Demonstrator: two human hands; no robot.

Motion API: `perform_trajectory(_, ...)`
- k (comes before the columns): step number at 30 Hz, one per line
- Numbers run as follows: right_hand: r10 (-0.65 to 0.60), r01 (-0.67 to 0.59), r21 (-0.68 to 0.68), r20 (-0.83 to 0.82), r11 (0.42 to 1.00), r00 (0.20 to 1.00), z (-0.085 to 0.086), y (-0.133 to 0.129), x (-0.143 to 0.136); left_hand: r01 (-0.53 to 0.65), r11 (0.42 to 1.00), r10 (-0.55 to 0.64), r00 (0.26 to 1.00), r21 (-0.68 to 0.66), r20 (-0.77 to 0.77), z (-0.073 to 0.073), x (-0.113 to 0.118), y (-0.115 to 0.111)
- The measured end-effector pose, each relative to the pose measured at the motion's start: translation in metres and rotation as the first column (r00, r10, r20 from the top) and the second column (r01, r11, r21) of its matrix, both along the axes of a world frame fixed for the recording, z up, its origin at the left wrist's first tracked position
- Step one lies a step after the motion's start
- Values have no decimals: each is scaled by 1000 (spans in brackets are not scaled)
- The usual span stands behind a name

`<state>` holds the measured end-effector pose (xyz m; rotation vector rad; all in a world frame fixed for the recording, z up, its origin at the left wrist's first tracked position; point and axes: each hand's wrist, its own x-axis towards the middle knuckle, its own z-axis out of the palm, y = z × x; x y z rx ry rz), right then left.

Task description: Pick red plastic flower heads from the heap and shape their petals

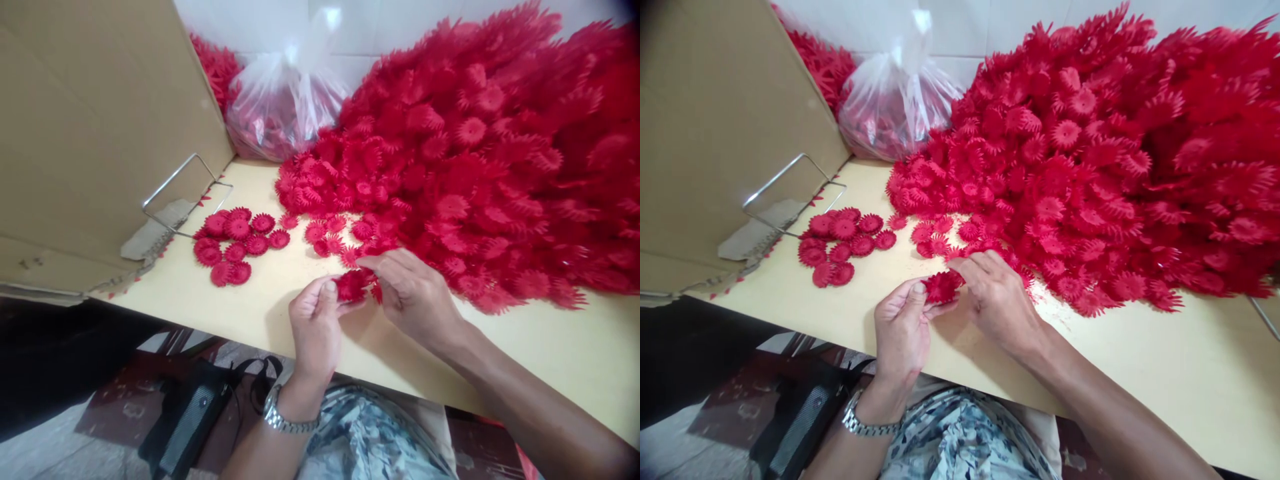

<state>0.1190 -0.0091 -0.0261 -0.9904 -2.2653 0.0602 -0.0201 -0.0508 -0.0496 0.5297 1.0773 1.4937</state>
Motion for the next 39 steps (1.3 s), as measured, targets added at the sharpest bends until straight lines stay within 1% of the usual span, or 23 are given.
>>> perform_trajectory(2, -99, 92, 92, 69, 992, 993, 0, 7, 10, -54, 999, 53, 998, -5, -17, 2, -4, 1)
perform_trajectory(4, -200, 177, 153, 152, 972, 968, 2, 13, 19, -106, 994, 106, 992, 7, -64, 2, -8, 2)
perform_trajectory(6, -255, 219, 176, 223, 960, 941, 5, 17, 22, -86, 996, 88, 990, 25, -108, 0, -10, 3)
perform_trajectory(7, -243, 210, 158, 233, 965, 942, 7, 17, 21, -56, 998, 59, 991, 30, -123, 0, -9, 3)
perform_trajectory(8, -204, 182, 119, 219, 976, 954, 9, 17, 18, -26, 999, 31, 990, 34, -135, -1, -8, 3)
perform_trajectory(10, -65, 66, -2, 142, 998, 988, 12, 14, 7, 15, 999, -9, 989, 42, -150, -1, -4, 3)
perform_trajectory(12, 68, -62, -117, 46, 991, 997, 14, 11, -5, 43, 998, -34, 987, 55, -154, -1, 0, 3)
perform_trajectory(13, 106, -104, -156, 6, 982, 994, 14, 9, -9, 56, 997, -46, 987, 61, -154, -1, 2, 3)
perform_trajectory(15, 136, -145, -192, -59, 971, 989, 13, 7, -14, 72, 995, -61, 986, 70, -153, -1, 3, 2)
perform_trajectory(18, 129, -144, -204, -85, 968, 988, 9, 6, -14, 62, 996, -52, 988, 69, -145, -3, 4, 1)
perform_trajectory(22, 81, -88, -177, -51, 980, 995, 1, 4, -12, 31, 998, -25, 995, 56, -101, -8, 6, 2)
perform_trajectory(26, 31, -39, -155, -54, 987, 998, -2, 2, -12, 48, 998, -44, 996, 41, -83, -7, 6, 4)
perform_trajectory(28, 42, -54, -177, -70, 983, 997, -1, 3, -10, 97, 995, -94, 992, 36, -85, -4, 2, 4)
perform_trajectory(31, 81, -98, -219, -84, 971, 993, 1, 4, -7, 215, 975, -211, 975, 49, -74, 3, -6, 3)
perform_trajectory(34, 59, -84, -271, -100, 959, 993, 3, 4, -5, 307, 950, -301, 949, 57, -95, 8, -8, 3)
perform_trajectory(36, 53, -96, -332, -138, 938, 989, 4, 2, -5, 308, 951, -301, 943, 28, -140, 8, -6, 3)
perform_trajectory(39, 61, -165, -455, -235, 875, 970, 6, -1, -6, 244, 970, -241, 955, -6, -173, 8, -2, 5)
